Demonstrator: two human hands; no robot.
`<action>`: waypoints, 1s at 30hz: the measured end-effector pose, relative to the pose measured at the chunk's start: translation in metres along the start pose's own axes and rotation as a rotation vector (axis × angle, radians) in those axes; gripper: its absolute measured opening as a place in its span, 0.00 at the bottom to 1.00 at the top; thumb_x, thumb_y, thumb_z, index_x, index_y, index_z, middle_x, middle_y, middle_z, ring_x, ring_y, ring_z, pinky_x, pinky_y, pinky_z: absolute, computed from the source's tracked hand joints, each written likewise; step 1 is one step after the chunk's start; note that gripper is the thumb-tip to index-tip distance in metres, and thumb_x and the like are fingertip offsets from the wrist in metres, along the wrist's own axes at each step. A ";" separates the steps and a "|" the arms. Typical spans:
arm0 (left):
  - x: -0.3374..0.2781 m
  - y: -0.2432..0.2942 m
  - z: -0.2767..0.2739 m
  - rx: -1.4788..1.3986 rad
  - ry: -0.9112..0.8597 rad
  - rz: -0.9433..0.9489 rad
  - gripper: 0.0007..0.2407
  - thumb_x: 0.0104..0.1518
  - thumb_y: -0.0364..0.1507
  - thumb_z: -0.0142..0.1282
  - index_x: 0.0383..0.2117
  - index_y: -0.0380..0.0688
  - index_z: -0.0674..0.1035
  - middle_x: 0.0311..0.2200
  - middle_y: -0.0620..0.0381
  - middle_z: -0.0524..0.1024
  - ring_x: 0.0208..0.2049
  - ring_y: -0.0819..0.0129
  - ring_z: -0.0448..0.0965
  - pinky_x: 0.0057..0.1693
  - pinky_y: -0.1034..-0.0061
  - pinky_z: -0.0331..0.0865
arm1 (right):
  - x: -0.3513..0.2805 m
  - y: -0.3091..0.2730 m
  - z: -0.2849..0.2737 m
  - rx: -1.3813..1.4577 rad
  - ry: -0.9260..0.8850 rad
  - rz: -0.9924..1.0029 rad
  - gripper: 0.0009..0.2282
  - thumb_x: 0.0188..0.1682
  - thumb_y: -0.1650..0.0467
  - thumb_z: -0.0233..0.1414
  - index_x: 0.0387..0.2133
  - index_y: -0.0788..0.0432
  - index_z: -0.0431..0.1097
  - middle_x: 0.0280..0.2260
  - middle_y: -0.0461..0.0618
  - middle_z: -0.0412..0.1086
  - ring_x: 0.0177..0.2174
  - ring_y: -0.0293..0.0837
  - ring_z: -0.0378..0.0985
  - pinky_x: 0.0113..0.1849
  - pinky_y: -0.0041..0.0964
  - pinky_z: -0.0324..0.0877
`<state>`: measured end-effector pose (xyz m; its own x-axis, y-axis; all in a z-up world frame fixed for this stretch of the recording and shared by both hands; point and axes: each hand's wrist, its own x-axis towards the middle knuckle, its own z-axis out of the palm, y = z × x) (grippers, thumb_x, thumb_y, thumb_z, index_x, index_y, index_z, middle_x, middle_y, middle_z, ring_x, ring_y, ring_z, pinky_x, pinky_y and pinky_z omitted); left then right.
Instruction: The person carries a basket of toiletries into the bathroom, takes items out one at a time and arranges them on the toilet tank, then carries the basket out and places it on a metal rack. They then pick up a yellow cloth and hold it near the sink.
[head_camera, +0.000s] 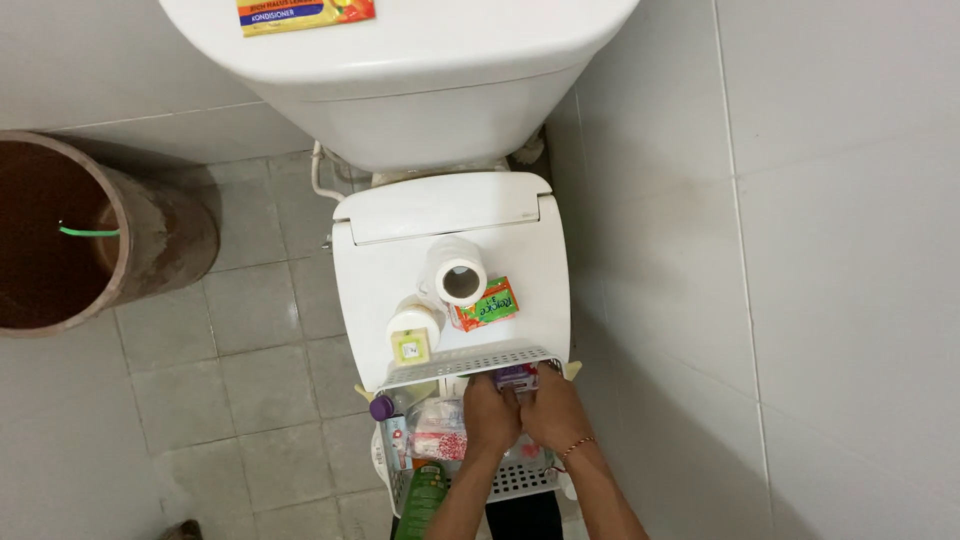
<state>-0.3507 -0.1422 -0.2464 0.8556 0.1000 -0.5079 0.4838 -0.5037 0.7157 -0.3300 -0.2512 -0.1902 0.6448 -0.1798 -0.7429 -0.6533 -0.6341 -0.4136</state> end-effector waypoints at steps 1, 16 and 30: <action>-0.001 -0.002 0.002 -0.001 0.001 -0.001 0.09 0.49 0.21 0.55 0.36 0.30 0.79 0.34 0.31 0.78 0.39 0.32 0.77 0.46 0.50 0.70 | 0.002 0.003 0.002 -0.001 -0.001 0.000 0.15 0.44 0.74 0.51 0.45 0.64 0.69 0.44 0.68 0.73 0.46 0.65 0.75 0.48 0.54 0.70; -0.027 -0.001 -0.026 -0.175 0.053 -0.094 0.14 0.49 0.17 0.57 0.43 0.34 0.80 0.31 0.47 0.85 0.31 0.58 0.86 0.42 0.67 0.78 | -0.007 0.030 0.013 0.130 0.105 -0.183 0.18 0.45 0.74 0.51 0.51 0.63 0.67 0.48 0.65 0.72 0.46 0.64 0.77 0.47 0.50 0.73; -0.001 0.134 -0.131 -0.180 0.036 0.215 0.16 0.54 0.21 0.60 0.50 0.36 0.79 0.29 0.47 0.81 0.27 0.66 0.80 0.34 0.74 0.74 | -0.007 -0.030 -0.095 0.678 -0.029 -0.491 0.18 0.48 0.76 0.55 0.53 0.66 0.66 0.45 0.54 0.77 0.45 0.41 0.81 0.46 0.37 0.78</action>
<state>-0.2628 -0.0977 -0.0875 0.9466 0.0393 -0.3199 0.3124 -0.3565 0.8805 -0.2773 -0.3021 -0.1228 0.9139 0.0244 -0.4053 -0.4040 -0.0437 -0.9137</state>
